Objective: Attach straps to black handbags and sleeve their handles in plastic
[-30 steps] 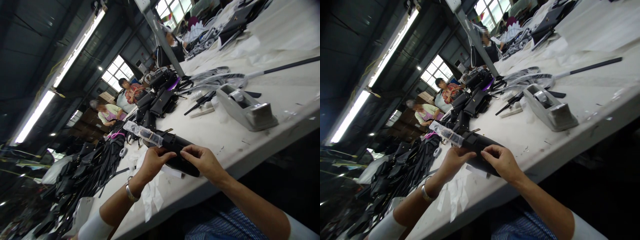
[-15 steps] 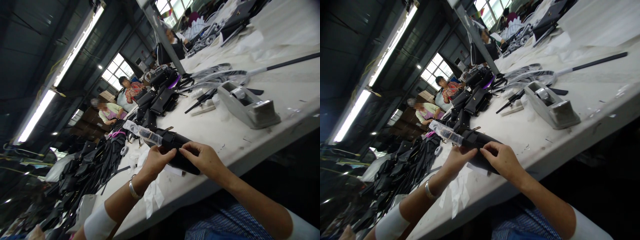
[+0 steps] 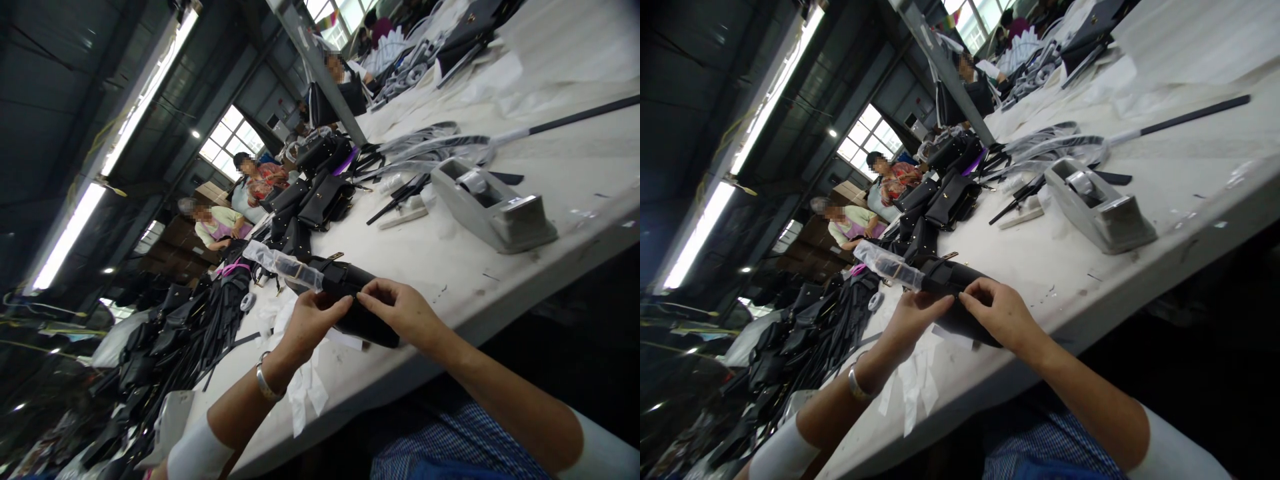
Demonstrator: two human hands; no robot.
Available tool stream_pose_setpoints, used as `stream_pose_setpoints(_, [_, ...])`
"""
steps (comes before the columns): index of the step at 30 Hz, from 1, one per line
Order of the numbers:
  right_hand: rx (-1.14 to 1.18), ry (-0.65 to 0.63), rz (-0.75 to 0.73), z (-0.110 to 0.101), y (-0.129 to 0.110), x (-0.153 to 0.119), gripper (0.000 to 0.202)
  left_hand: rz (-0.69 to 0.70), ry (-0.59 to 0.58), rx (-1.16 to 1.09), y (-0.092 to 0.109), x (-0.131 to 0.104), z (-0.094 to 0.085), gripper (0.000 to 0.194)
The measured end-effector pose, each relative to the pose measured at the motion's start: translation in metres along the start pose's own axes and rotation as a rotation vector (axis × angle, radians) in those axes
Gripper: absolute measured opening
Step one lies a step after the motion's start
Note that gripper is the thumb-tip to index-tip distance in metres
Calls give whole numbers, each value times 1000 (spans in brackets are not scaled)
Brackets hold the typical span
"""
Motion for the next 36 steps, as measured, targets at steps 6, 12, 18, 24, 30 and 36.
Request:
stream_pose_setpoints(6, [-104,26,-47,-1,-6,-4,16,-19,35,-61,-3,2,3,30])
stream_pose_setpoints(12, [-153,76,-119,-3,-10,0,8,-20,52,-78,1,2,10,32])
stream_pose_setpoints(18, [-229,-81,-152,-1,-13,4,11,-30,85,-64,1,1,11,30])
stream_pose_setpoints(24, [-581,-266,-174,-35,-32,43,21,-46,82,-43,-2,0,8,31])
stream_pose_setpoints(30, [-1168,-32,-70,-99,-35,140,25,-23,92,-56,-6,2,7,31])
stream_pose_setpoints(36, [-1523,-104,18,-107,-8,171,32,-32,86,-97,-7,3,7,27])
Point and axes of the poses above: each hand's wrist, its own x-axis towards the middle knuckle, its own z-axis out of the palm, y = z × x, the point moved 4 cm from there along x, towards the middle knuckle, and after that the axes turned 5 degrees about x, right-handed, at the moved point
